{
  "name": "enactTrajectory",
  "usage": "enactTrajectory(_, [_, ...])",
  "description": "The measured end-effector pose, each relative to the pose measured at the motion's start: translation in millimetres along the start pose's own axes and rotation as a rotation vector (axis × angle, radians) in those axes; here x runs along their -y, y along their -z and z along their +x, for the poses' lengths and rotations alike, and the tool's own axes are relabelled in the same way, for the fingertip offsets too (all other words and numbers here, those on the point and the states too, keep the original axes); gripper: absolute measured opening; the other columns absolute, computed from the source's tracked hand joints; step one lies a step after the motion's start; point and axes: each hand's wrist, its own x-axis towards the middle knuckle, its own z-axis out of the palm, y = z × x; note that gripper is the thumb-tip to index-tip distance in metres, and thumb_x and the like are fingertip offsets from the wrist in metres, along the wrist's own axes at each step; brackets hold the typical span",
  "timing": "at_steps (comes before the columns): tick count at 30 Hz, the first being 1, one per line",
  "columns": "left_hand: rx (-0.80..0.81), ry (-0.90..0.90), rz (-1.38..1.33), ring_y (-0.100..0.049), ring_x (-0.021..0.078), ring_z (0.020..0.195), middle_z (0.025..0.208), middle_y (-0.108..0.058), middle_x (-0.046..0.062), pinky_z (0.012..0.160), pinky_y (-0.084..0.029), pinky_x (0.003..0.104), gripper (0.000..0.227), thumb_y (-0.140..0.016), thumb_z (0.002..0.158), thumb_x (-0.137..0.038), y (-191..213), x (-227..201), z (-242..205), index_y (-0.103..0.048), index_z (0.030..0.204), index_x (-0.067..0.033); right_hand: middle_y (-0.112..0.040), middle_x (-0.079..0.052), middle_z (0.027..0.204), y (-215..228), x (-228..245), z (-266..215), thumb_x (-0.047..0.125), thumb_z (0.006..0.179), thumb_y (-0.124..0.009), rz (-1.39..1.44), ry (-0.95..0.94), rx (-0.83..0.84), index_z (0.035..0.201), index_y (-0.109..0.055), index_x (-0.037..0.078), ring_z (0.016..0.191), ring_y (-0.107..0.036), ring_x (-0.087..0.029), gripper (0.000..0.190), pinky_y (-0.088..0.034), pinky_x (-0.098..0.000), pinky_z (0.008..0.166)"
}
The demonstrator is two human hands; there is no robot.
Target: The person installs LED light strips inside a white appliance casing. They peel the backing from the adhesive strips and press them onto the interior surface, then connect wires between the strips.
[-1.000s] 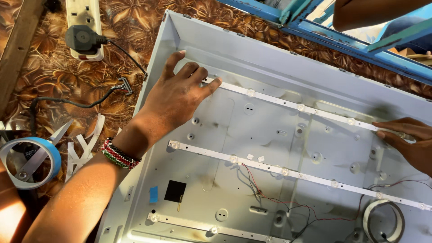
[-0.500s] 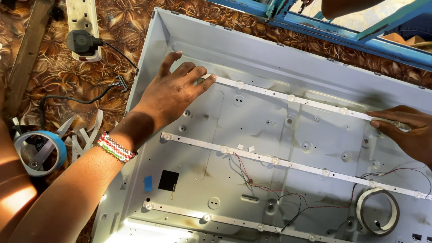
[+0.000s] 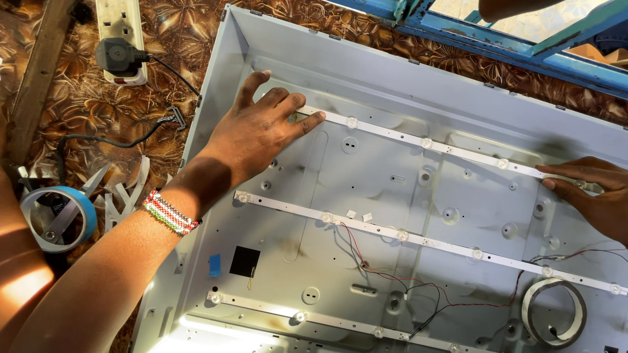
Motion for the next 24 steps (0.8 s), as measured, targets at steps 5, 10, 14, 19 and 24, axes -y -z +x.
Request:
enactTrajectory(5, [0.018,0.019,-0.106,-0.056,0.0294,0.117,0.130,-0.054,0.008,0.120,-0.022,0.060,0.085,-0.062,0.073,0.015,2,-2,2,-0.052,0.148,-0.0230,-0.074,-0.020,0.121,0,6,-1,0.010,0.102,-0.073,-0.047,0.058,-0.024,0.125,-0.078,0.004,0.109,-0.070,-0.030,0.024,-0.054,-0.0377,0.096])
enactTrajectory(10, [0.010,-0.003,-0.099,-0.053,0.0274,0.126,0.138,-0.055,0.006,0.124,-0.017,0.054,0.069,-0.051,0.081,0.008,-6,-9,7,-0.052,0.145,-0.0184,-0.075,-0.005,0.115,7,-8,-3,0.022,0.096,-0.076,-0.071,0.031,-0.013,0.122,-0.080,0.015,0.103,-0.068,-0.017,0.027,-0.047,-0.0293,0.093])
enactTrajectory(14, [0.057,0.041,-0.047,-0.055,0.0241,0.127,0.141,-0.056,0.001,0.126,-0.017,0.051,0.074,-0.049,0.081,0.009,-7,-12,5,-0.050,0.148,-0.0221,-0.074,-0.003,0.112,17,7,-4,0.029,0.094,-0.075,0.025,-0.028,0.020,0.122,-0.079,0.019,0.099,-0.068,-0.017,0.030,-0.049,-0.0308,0.088])
enactTrajectory(19, [0.113,0.068,0.046,-0.060,0.0249,0.126,0.144,-0.057,0.001,0.124,-0.023,0.053,0.072,-0.051,0.084,0.004,-10,-16,4,-0.050,0.150,-0.0246,-0.074,-0.001,0.113,25,9,-5,0.033,0.095,-0.073,0.047,-0.091,0.091,0.124,-0.078,0.023,0.093,-0.065,-0.018,0.031,-0.047,-0.0339,0.080])
enactTrajectory(24, [0.122,0.098,0.247,-0.062,0.0164,0.128,0.149,-0.058,-0.005,0.125,-0.026,0.048,0.061,-0.044,0.097,-0.007,-20,-20,-3,-0.049,0.153,-0.0300,-0.071,-0.009,0.118,23,-13,-8,0.023,0.098,-0.074,-0.021,0.161,0.043,0.125,-0.077,0.016,0.103,-0.068,-0.025,0.028,-0.053,-0.0400,0.087])
